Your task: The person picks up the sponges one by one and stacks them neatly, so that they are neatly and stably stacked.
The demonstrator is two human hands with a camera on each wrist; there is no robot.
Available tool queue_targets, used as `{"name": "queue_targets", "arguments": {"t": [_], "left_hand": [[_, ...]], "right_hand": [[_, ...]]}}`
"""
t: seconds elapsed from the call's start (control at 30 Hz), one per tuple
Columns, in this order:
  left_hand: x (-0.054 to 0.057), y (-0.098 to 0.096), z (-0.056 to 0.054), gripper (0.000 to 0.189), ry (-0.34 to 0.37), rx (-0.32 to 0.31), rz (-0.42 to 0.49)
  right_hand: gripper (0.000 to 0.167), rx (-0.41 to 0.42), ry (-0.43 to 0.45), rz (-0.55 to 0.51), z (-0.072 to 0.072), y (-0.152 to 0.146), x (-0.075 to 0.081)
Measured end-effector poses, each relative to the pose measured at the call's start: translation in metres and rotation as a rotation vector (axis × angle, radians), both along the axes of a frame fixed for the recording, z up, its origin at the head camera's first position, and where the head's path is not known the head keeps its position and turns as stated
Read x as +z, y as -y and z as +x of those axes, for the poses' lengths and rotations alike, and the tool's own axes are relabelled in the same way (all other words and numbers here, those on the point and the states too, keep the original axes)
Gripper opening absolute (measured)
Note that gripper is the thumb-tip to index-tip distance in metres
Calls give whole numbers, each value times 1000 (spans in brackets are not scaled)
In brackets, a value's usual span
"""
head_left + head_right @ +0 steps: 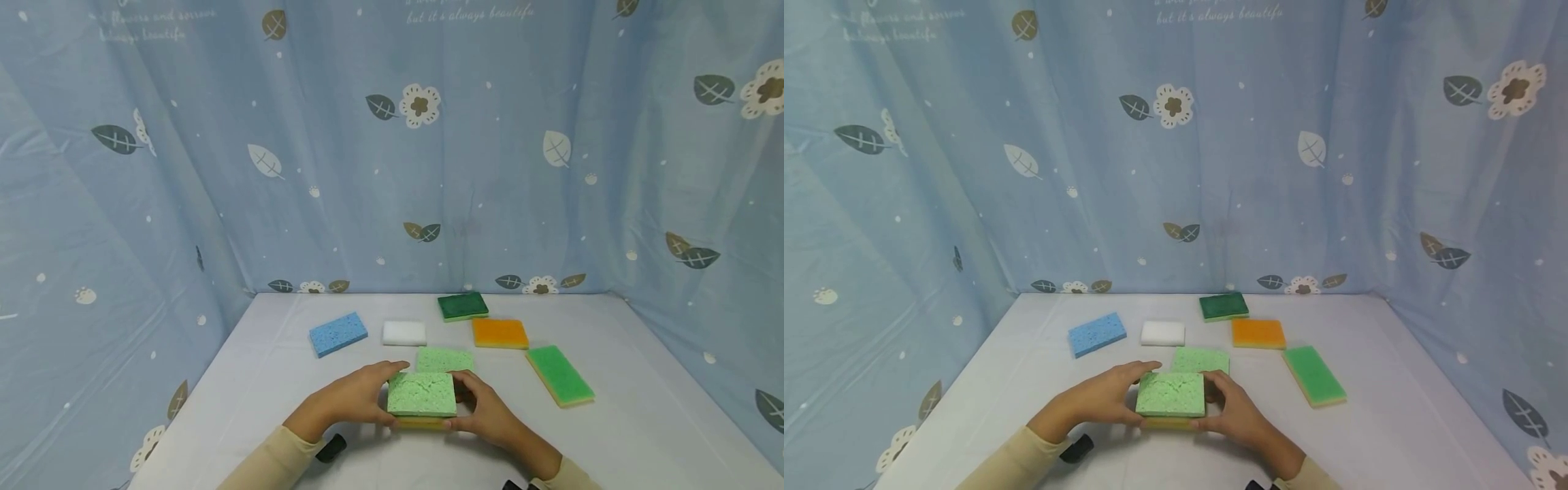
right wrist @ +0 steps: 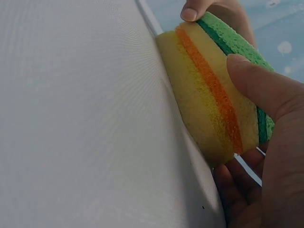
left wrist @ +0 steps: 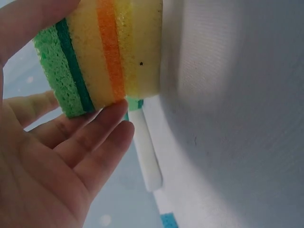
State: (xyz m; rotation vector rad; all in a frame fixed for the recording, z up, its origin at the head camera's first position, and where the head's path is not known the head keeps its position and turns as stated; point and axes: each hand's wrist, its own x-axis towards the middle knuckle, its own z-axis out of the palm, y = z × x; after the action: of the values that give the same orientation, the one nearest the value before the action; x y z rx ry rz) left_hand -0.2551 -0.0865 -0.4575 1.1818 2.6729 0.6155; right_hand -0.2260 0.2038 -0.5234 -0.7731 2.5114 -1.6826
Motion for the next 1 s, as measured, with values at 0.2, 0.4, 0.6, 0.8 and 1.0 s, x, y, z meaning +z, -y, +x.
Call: {"name": "queue_targets", "arguments": {"t": [0.2,0.4,0.6,0.8,1.0], "left_hand": [[1,-1,0,97,-13,9,-17],[3,2,-2,100,15,8,-13],[4,17,-10,103,78,19,45],[3,38,-21,89,92,81,131],[1,59,-41,71,10,210,170]], "right_hand": [[73,13,-24,-7,0,-1,0],[85,-1,3,11,-1,0,1],[81,36,10,-37,-1,-1,1],[72,65,9,-97,2,-2,-1],[76,27,-1,-132,3,-2,-1]]}}
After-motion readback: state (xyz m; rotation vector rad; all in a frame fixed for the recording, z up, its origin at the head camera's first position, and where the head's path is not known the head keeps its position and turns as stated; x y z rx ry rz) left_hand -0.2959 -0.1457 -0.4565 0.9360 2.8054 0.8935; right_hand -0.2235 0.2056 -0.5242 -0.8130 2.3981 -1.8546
